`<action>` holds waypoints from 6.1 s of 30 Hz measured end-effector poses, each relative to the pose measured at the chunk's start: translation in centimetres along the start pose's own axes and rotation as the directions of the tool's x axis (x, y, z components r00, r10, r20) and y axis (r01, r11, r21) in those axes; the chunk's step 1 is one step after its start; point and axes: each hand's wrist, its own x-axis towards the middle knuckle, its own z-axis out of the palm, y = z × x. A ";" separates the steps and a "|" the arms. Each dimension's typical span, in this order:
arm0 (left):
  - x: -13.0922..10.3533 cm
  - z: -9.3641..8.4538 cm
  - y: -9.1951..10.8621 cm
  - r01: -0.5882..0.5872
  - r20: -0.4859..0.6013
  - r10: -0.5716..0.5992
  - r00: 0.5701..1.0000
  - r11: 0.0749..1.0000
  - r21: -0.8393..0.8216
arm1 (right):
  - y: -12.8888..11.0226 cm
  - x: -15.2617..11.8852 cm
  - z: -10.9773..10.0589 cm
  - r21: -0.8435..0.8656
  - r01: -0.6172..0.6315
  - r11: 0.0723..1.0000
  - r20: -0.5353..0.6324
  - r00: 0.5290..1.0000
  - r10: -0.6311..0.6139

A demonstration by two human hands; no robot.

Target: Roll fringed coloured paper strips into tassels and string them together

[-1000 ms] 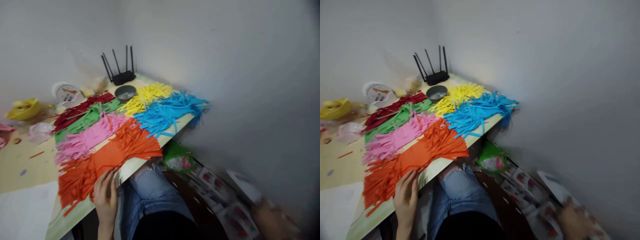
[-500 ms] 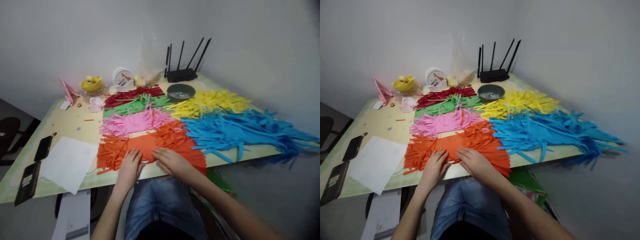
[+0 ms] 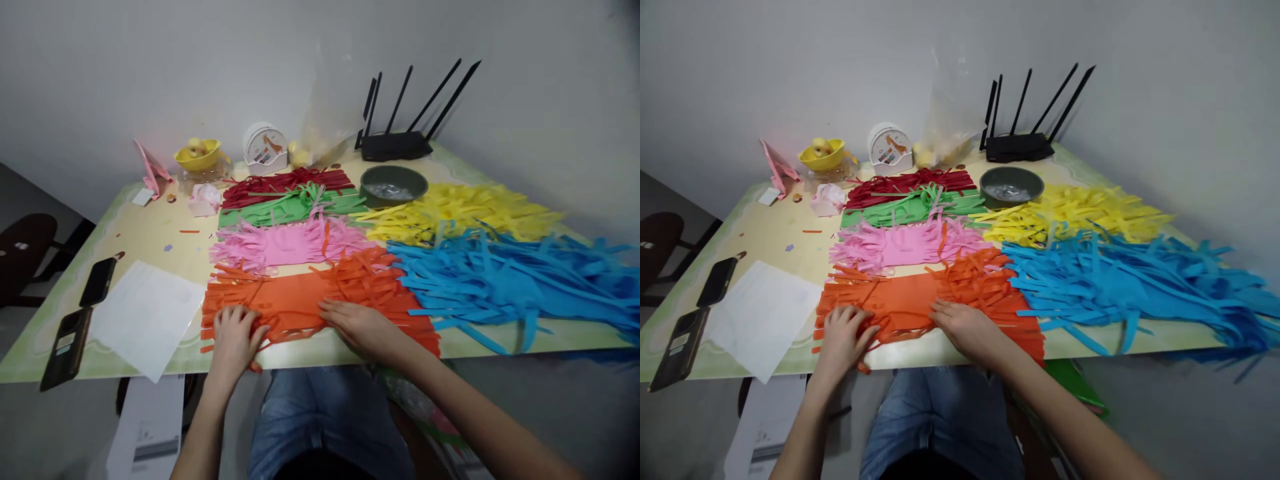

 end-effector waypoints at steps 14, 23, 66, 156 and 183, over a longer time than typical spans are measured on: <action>1.8 -2.0 5.8 -0.281 -0.088 0.268 0.959 0.884 -0.373 | -1.1 1.6 -1.2 0.105 -0.293 0.950 0.097 0.954 0.284; 4.7 -0.9 6.5 -0.025 0.262 0.138 0.955 0.919 -0.393 | -1.1 2.7 -3.1 0.217 -0.495 0.842 0.210 0.866 0.455; 6.7 -0.5 5.6 0.082 0.101 -0.041 0.994 0.892 -0.444 | -6.4 1.7 -0.2 -0.170 -0.131 0.977 -0.001 0.991 0.132; 8.4 -15.4 1.5 -0.223 -0.208 0.116 0.971 0.748 -0.625 | -2.0 9.6 -17.1 0.418 -0.034 0.908 -0.293 0.941 0.171; 6.5 -14.2 1.7 -0.185 -0.165 0.085 0.983 0.389 -0.903 | -3.5 7.8 -15.1 0.739 0.049 0.672 -0.301 0.916 0.264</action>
